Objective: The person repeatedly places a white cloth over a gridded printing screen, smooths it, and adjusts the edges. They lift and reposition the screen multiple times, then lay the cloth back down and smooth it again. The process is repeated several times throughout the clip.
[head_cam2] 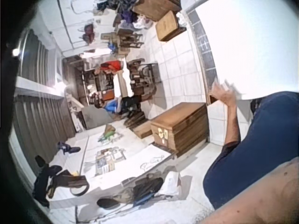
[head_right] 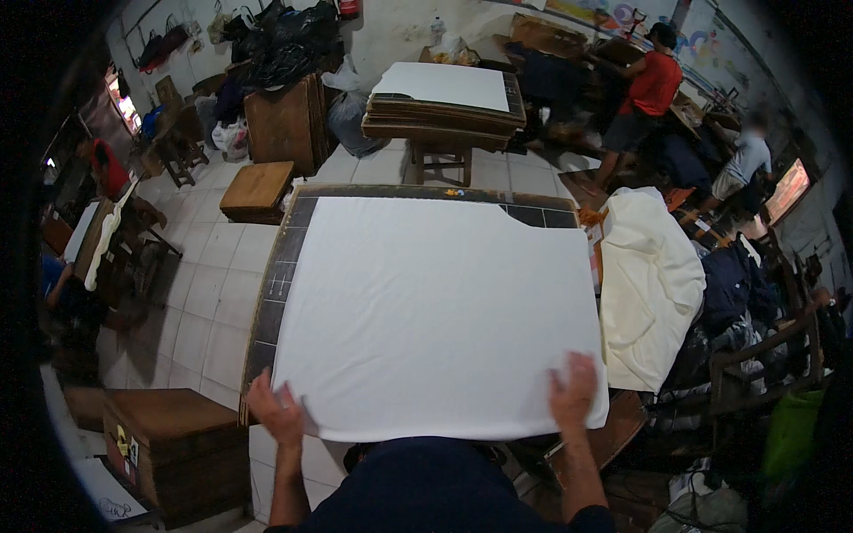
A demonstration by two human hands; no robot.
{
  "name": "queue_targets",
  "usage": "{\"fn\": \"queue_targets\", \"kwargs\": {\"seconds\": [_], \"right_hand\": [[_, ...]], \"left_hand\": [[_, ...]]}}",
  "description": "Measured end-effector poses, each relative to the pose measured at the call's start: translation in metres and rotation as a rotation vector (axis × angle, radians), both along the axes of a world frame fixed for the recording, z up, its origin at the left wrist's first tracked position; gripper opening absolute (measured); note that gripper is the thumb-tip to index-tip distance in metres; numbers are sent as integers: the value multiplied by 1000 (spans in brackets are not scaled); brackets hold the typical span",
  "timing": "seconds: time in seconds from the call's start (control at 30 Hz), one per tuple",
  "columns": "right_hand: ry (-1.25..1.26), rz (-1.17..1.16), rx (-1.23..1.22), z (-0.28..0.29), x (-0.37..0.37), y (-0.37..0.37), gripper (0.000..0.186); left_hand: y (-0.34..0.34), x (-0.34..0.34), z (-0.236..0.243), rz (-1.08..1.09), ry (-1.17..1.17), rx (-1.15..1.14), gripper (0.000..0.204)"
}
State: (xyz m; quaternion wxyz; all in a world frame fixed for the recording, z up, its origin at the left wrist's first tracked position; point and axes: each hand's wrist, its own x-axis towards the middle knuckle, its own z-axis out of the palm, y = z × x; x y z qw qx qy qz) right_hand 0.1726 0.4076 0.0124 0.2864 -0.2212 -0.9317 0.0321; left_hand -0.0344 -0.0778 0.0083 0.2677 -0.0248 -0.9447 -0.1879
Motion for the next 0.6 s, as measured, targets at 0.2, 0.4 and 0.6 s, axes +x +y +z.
{"fn": "queue_targets", "kwargs": {"seconds": [0.2,0.4,0.6], "right_hand": [[-385,549,-78,31,-130,-75,59],[-390,589,10,30,-254,-22,59],[-405,558,48,19,-335,26,58]], "left_hand": [[139,-17,17,-882,-275,-179,65],[214,-113,3,-935,-209,-238,62],[248,-235,-11,-805,-173,-283,63]]}}
